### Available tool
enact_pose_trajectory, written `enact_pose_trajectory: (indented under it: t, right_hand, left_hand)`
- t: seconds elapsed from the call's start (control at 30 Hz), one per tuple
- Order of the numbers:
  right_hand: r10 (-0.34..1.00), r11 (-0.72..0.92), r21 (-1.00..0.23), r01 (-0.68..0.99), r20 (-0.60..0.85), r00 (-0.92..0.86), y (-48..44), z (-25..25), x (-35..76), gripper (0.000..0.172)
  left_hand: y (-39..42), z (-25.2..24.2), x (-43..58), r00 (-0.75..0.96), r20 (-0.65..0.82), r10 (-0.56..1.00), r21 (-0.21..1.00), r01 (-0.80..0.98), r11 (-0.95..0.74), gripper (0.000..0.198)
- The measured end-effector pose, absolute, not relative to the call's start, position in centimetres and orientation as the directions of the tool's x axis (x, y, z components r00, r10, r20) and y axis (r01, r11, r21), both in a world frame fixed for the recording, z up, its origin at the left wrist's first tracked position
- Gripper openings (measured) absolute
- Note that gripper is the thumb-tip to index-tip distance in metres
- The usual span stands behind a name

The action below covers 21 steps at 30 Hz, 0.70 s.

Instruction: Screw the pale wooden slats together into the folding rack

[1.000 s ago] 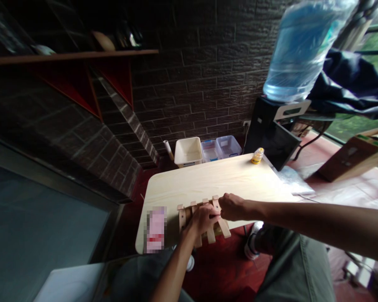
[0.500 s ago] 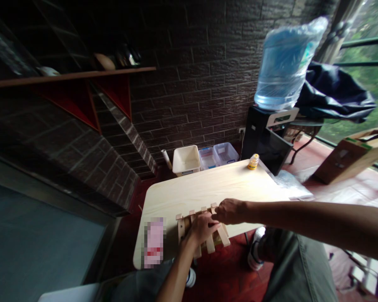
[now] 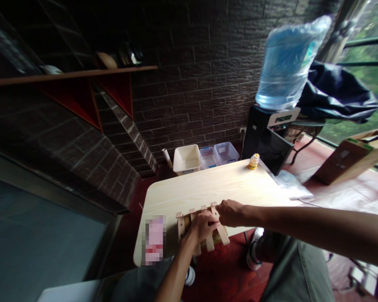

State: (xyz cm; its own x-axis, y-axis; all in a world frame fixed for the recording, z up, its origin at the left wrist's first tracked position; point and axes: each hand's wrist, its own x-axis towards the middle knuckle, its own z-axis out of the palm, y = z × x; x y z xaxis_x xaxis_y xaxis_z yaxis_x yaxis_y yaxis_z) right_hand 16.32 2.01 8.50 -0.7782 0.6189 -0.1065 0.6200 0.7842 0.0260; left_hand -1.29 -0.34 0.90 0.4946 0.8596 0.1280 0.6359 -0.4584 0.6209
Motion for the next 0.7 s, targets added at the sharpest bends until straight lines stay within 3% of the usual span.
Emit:
enact_pose_trajectory:
  t: [0.13,0.37,0.53,0.7]
  right_hand:
    - [0.491,0.866,-0.047,0.498,-0.11,-0.864,2.3,9.8,16.7,0.022]
    - [0.314,0.949,0.048,0.311,-0.087,-0.945,3.4,9.8,17.4,0.022]
    - [0.395,0.919,0.044,0.393,-0.123,-0.91,3.4,9.4,17.0,0.017]
    - [0.544,0.831,-0.038,0.554,-0.15,-0.826,2.8,9.5,16.5,0.022]
  left_hand:
    - [-0.5,1.1,-1.3,0.512,0.094,0.854,0.611,0.648,-0.456,0.02]
    - [-0.5,1.0,-1.4,0.436,0.042,0.899,0.598,0.71,-0.372,0.019]
    - [-0.4,0.9,-1.4,0.498,0.06,0.865,0.624,0.658,-0.422,0.018]
    - [-0.2,0.5,-1.4,0.511,0.101,0.853,0.636,0.627,-0.451,0.014]
